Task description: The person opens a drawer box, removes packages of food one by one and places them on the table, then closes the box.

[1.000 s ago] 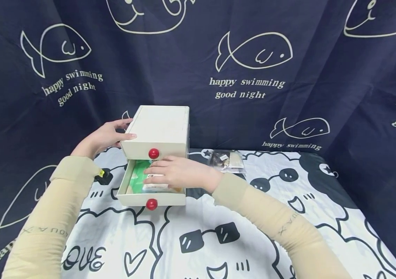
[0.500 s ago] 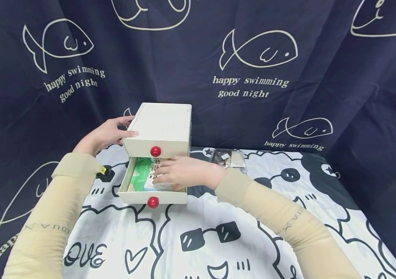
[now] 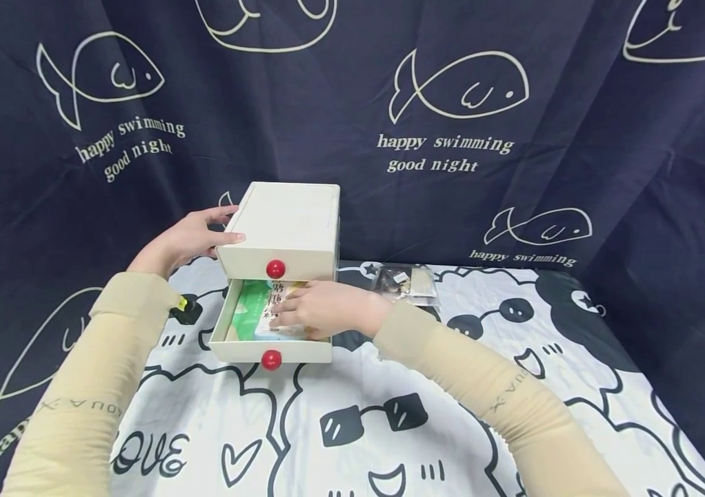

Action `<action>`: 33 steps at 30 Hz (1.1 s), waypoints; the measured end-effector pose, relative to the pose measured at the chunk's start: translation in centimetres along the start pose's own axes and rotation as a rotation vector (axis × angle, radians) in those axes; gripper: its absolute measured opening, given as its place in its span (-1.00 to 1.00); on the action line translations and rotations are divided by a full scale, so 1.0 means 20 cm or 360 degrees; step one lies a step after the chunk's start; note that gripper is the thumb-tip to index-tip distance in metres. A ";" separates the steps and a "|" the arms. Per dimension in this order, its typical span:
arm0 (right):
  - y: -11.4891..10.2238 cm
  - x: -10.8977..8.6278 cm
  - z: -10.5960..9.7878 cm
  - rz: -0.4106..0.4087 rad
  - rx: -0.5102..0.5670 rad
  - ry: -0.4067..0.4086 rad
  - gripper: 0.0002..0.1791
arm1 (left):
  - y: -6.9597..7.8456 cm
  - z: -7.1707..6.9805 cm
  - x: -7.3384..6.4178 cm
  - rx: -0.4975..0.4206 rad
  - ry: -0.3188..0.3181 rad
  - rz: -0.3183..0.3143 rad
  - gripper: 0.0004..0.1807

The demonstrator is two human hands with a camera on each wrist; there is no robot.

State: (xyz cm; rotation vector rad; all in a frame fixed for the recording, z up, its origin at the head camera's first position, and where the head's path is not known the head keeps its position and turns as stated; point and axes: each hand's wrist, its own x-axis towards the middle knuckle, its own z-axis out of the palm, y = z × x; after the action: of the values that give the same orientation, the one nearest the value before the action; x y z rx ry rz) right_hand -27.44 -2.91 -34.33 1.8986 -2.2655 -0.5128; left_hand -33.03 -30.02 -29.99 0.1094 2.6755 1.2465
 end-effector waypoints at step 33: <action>-0.03 -0.03 0.05 0.0217 0.0096 0.0479 -0.84 | 0.01 -0.01 -0.01 -0.0034 0.0007 0.0013 -0.05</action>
State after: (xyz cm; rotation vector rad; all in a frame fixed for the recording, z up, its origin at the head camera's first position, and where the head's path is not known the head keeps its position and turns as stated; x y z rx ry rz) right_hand -27.03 -2.17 -35.31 1.6967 -2.2098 -0.1305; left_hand -32.80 -30.07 -29.74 0.1147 2.6668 1.2791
